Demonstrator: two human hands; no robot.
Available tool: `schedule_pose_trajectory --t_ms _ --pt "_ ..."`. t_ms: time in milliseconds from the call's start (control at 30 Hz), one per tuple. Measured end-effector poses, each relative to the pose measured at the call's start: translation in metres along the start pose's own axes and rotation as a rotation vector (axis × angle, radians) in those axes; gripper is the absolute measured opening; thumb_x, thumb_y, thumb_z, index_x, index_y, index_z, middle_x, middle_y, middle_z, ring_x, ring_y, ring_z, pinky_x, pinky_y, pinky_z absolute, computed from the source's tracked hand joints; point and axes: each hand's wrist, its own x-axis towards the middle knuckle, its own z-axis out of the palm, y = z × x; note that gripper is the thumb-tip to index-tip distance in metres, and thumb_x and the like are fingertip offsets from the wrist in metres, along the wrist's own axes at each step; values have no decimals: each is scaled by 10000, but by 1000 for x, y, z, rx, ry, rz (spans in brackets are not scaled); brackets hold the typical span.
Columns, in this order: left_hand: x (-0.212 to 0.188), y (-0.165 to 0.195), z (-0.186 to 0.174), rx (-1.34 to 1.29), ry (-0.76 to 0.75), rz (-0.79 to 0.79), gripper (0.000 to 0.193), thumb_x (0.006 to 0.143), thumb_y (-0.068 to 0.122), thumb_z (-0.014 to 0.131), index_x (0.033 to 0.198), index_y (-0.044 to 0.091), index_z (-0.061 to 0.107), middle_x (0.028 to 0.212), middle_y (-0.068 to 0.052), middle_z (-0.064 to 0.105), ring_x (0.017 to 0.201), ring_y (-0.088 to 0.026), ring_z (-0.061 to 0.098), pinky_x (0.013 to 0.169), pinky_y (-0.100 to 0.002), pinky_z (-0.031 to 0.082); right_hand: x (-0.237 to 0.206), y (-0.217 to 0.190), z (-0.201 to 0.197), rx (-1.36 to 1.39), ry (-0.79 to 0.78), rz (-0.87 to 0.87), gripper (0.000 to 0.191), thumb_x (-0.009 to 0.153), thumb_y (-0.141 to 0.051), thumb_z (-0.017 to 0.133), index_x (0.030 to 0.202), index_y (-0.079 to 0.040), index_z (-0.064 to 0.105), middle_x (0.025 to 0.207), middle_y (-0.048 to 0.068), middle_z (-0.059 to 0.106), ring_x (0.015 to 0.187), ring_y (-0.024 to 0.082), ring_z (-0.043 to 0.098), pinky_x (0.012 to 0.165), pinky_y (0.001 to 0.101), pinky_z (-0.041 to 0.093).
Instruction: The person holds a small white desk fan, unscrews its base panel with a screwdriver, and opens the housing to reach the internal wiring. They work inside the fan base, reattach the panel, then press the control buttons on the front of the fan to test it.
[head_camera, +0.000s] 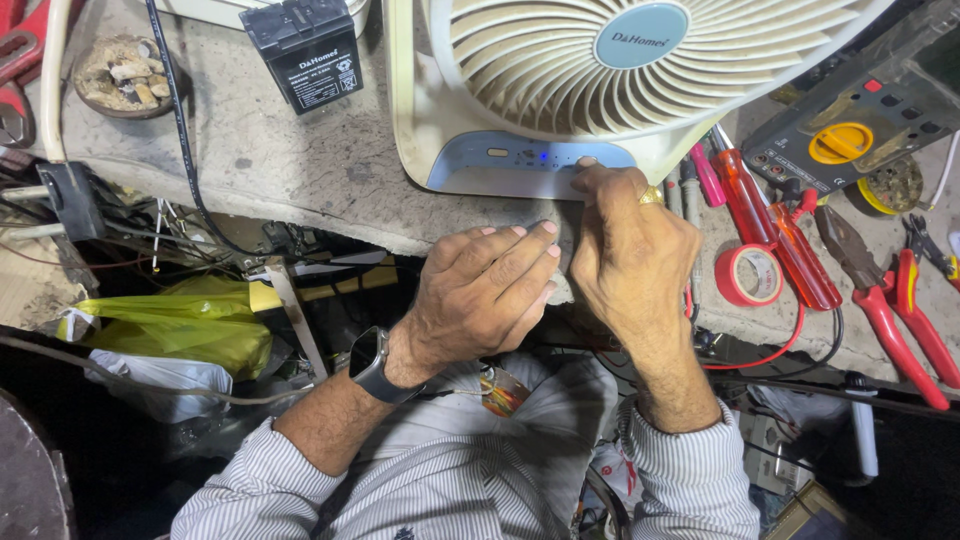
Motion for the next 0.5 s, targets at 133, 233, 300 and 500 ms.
schedule_pose_trajectory --t_ms 133,233,300,500 --pt "-1 1 1 -1 -2 -2 291 981 238 713 1206 55 738 1345 -83 676 1159 -191 625 1056 -372 437 0 0 0 16 5 17 257 938 93 630 1156 -39 598 1116 95 736 907 329 733 749 408 567" --pt "-1 1 1 1 -3 -5 290 984 240 717 1208 56 737 1348 -81 675 1162 -190 622 1060 -371 434 0 0 0 28 7 31 247 943 94 619 1150 -37 591 1119 95 739 932 335 736 762 409 572" --pt "-2 1 1 2 -5 -6 292 983 241 720 1208 56 737 1349 -81 675 1161 -191 620 1061 -372 433 -1 0 1 25 7 42 230 952 92 622 1141 -35 589 1111 98 742 931 340 736 756 414 570" --pt "0 1 -2 4 -10 -6 306 970 239 723 1211 51 735 1350 -83 673 1157 -195 625 1051 -375 436 -5 5 1 83 70 46 163 1019 55 680 1151 -21 622 1077 121 722 861 299 705 714 351 544"
